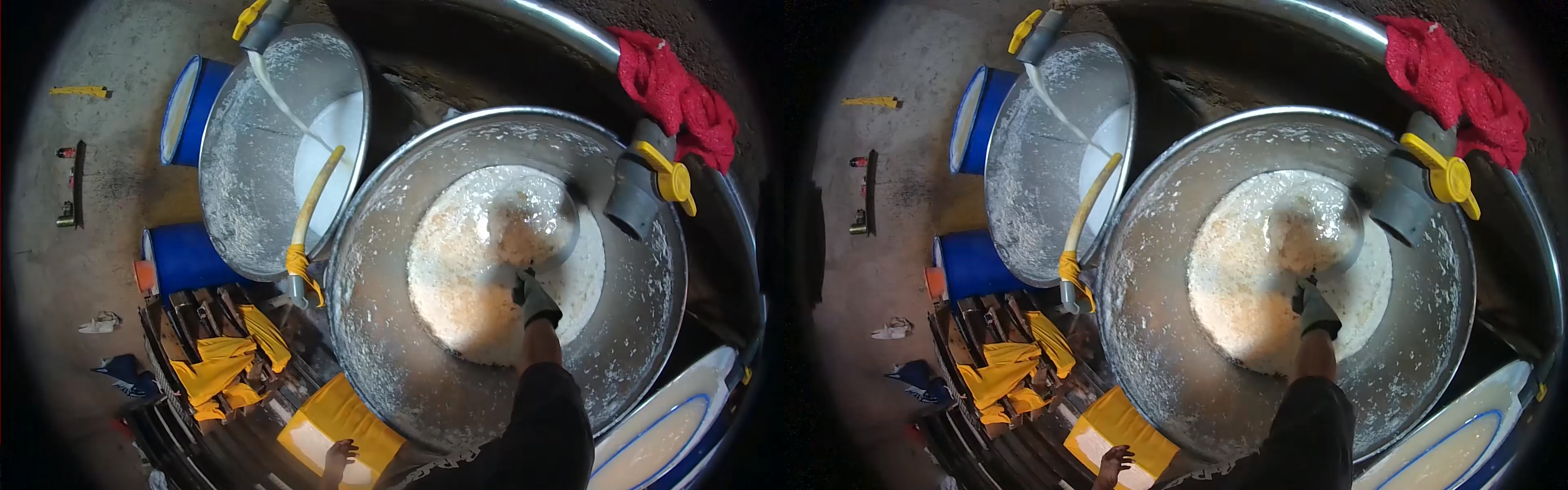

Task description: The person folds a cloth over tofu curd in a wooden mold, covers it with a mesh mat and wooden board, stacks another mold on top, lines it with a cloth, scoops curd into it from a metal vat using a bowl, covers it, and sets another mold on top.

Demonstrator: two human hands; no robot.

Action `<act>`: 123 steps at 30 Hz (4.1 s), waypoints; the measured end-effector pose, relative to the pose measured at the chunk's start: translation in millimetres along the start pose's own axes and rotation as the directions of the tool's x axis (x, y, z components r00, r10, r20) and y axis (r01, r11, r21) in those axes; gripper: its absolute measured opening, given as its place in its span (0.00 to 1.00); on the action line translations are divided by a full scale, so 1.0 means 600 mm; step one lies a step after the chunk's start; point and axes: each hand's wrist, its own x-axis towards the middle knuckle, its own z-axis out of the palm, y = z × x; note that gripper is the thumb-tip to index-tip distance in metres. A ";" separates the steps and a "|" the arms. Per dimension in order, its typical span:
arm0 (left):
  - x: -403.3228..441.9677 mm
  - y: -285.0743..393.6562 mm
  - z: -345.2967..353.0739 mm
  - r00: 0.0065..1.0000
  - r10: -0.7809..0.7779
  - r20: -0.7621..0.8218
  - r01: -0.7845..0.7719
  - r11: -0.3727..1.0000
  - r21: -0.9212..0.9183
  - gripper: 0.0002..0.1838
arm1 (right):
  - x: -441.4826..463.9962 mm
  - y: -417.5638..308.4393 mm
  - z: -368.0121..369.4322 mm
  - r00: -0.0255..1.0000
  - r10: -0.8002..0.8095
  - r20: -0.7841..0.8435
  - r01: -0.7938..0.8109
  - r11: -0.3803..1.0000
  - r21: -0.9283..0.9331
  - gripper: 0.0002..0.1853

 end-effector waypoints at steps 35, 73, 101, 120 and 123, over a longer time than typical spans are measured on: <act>0.005 -0.819 0.023 0.975 -0.214 -0.065 0.009 0.330 -0.944 0.15 | -0.865 0.675 0.068 0.882 0.469 -0.054 0.023 -0.156 -0.988 0.09; 0.010 -0.930 -0.164 0.921 -0.075 -0.382 -0.331 0.366 -0.870 0.12 | -0.804 0.918 0.411 0.294 -0.317 0.902 0.934 0.298 -0.200 0.17; -0.013 0.067 0.082 0.989 0.130 -0.075 -0.114 0.975 0.188 0.23 | 0.091 0.167 -0.107 0.983 -0.119 0.140 -0.030 0.647 0.762 0.12; 0.005 -0.035 0.093 0.975 0.220 -0.037 -0.220 0.975 -0.003 0.16 | -0.287 0.068 -0.111 0.969 0.054 0.239 0.024 0.949 -0.313 0.12; 0.024 -0.124 0.066 0.962 0.264 -0.062 -0.270 0.955 -0.122 0.17 | -0.424 0.104 -0.098 0.921 0.147 0.362 0.014 0.913 -0.407 0.10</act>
